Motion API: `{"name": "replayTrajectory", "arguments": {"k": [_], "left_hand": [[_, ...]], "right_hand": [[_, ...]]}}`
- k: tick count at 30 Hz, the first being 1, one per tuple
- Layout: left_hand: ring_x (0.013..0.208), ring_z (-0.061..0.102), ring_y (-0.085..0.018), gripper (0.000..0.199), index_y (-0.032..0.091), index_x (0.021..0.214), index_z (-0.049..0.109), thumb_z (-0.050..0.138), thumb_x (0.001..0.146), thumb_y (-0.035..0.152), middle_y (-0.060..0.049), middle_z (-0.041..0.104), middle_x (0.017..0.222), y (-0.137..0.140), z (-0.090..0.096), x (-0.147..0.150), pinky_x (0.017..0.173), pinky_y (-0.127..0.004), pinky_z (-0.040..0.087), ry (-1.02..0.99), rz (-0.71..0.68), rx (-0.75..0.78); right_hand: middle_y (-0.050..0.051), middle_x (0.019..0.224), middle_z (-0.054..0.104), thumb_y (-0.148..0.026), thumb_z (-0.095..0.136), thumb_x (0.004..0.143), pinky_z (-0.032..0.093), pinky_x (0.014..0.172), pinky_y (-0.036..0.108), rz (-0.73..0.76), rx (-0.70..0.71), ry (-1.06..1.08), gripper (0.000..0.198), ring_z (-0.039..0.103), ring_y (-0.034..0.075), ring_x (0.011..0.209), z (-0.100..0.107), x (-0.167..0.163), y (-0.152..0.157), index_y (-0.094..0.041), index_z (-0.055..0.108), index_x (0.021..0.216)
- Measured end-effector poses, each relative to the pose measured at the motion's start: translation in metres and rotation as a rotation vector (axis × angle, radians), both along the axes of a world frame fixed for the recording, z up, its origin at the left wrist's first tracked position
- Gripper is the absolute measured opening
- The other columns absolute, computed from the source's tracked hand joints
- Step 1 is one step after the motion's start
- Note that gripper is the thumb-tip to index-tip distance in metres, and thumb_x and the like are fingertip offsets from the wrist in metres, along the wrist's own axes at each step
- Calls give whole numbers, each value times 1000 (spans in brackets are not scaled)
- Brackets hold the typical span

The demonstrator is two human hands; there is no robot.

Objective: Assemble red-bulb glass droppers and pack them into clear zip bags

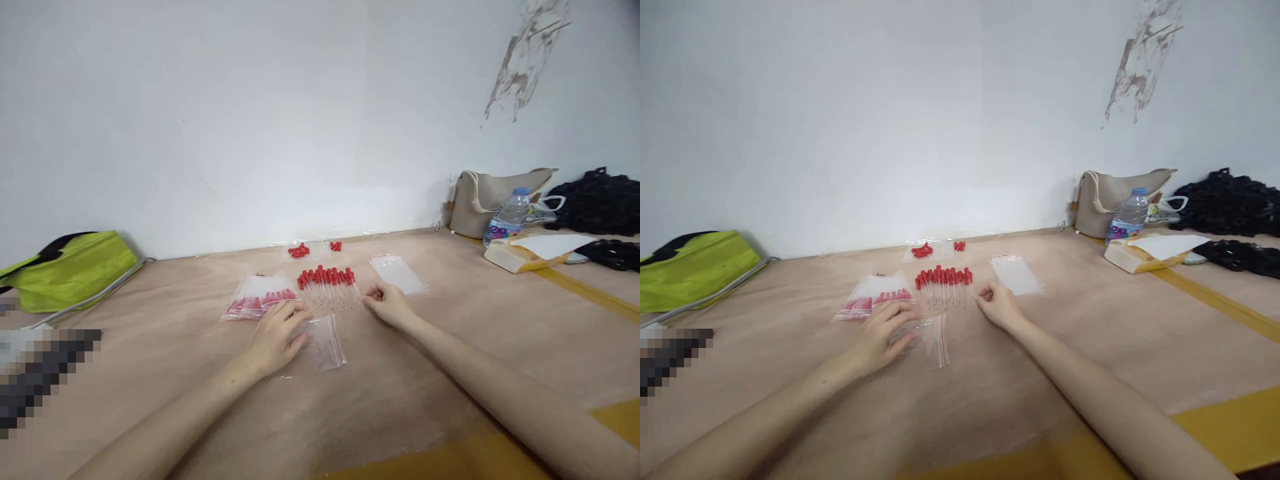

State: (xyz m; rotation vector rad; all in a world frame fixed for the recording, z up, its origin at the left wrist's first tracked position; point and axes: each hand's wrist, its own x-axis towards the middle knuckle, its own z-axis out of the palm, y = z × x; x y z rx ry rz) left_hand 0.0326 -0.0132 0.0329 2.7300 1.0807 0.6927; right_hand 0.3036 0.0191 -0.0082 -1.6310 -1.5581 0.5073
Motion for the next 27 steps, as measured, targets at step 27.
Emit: {"name": "replayTrajectory", "arguments": {"k": [27], "left_hand": [[131,18,-27,49,31,132,32,38,86,47,-6,24,143,-38,-20,12,105,-53,11,219,-139,-294]], "right_hand": [[-9,57,47,-28,54,67,36,38,19,-17,-32,677,70,43,8,40,11,3,-15,-21,18,126]]}}
